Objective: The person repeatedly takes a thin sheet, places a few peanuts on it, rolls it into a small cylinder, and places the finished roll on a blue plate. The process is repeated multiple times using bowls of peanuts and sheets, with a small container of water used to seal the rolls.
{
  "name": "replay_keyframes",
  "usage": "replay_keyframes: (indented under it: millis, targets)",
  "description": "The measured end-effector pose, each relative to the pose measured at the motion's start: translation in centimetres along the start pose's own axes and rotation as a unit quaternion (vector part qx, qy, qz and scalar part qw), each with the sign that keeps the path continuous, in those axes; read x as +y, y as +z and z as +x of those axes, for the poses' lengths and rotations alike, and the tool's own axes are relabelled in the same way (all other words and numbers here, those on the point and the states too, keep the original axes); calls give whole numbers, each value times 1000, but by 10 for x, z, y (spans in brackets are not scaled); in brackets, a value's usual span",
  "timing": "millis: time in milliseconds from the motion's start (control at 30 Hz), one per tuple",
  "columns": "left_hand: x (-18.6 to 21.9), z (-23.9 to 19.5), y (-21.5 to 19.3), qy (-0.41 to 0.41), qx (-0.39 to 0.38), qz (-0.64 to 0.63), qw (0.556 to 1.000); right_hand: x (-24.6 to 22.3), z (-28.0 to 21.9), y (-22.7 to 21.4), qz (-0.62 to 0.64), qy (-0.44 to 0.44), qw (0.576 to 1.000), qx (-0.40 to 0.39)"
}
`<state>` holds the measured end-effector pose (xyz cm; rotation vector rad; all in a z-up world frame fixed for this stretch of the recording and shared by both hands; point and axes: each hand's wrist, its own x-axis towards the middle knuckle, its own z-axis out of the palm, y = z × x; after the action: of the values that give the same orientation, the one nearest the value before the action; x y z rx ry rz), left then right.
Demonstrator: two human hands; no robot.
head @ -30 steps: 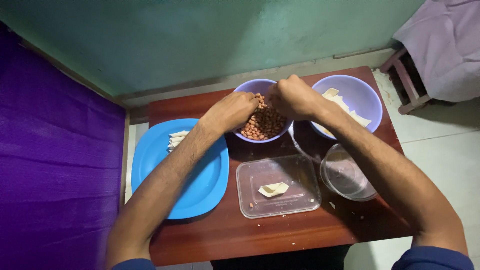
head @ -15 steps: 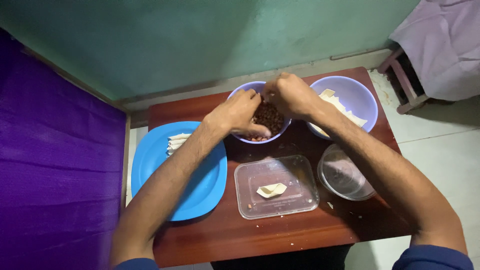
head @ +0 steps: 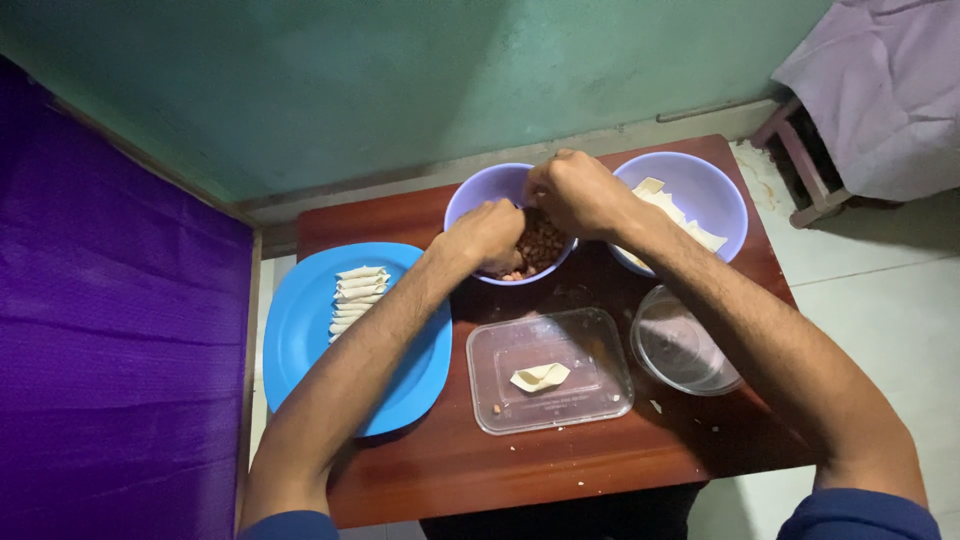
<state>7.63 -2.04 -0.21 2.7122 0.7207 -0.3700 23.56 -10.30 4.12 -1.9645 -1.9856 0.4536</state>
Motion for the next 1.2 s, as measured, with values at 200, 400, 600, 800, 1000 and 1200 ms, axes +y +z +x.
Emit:
replay_keyframes:
  millis: [200,400,600,800,1000,1200]
  targets:
    - [-1,-12,-12,44,20,64,997,-6,-4,-4,-14,3,1000,9]
    - [13,-46,-47,78,83,41,993,-6,-11,-16,-8,-28,999,19]
    - [-17,-21,-13,246,206,-10,947,-7,-17,-23,18,-9,999,29]
    - [-13,-32,-31,252,149,-130,947,-4,-22,-26,35,5,999,30]
    - [-9,-43,-58,219,143,-133,956,-15,-32,-35,65,16,997,30]
    - [-15,-35,-60,134,125,-53,982,-11,-25,-26,72,13,997,38]
